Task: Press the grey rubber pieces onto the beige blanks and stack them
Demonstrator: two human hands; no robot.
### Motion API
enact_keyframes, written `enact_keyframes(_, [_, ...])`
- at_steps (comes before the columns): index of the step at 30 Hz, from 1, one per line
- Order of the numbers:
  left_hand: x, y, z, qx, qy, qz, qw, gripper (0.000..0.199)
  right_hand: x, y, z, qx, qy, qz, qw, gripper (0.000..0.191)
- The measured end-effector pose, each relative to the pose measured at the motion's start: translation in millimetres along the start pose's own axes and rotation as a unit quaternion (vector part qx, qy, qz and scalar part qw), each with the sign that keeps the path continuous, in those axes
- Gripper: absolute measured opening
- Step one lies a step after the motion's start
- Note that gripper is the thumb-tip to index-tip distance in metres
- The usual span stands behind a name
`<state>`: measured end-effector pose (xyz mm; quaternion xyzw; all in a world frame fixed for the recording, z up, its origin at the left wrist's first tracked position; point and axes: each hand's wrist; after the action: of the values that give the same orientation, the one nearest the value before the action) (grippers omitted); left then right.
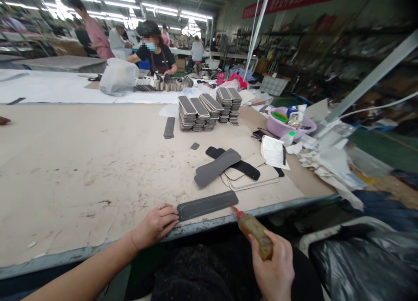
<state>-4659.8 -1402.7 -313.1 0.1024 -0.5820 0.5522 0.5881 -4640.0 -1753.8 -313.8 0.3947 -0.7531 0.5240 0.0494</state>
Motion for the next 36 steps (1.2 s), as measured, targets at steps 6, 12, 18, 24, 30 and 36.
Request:
enact_keyframes(6, [1.9,-8.2,4.9,0.003,-0.019,-0.028,0.999,0.017,-2.2,0.6,-16.2,-0.016,-0.048,-0.004,0.999,0.034])
enact_keyframes(12, [-0.7,-9.7,7.3,0.022,-0.046,-0.062,0.997,0.020,-17.5,12.6,-51.8,-0.012,-0.177,-0.127,0.976,0.029])
enact_keyframes(18, [-2.9,-9.3,9.4,0.018,-0.063,-0.053,0.996,0.018,-19.2,12.2,-34.9,-0.016,-0.122,-0.104,0.987,0.029])
enact_keyframes(24, [-7.6,-5.1,5.0,0.003,-0.050,-0.010,0.999,0.017,-13.0,3.8,-5.7,-0.043,-0.009,-0.017,0.999,0.032])
enact_keyframes(30, [-9.2,-1.2,3.2,-0.004,-0.036,0.015,0.999,0.014,-13.9,12.5,-29.7,-0.058,-0.127,-0.091,0.986,0.029])
enact_keyframes(36, [-8.9,-3.3,4.3,-0.017,-0.039,0.030,0.999,0.013,-12.5,4.8,-19.3,-0.089,-0.129,-0.053,0.986,0.030])
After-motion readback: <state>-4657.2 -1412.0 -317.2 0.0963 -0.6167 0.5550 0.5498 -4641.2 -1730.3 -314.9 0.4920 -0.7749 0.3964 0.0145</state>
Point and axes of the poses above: each hand's wrist, its own y-axis away from the middle knuckle, its own x-axis out of the back of the hand, z = x × y, and after that the axes turned 8 degrees about z, right-handed
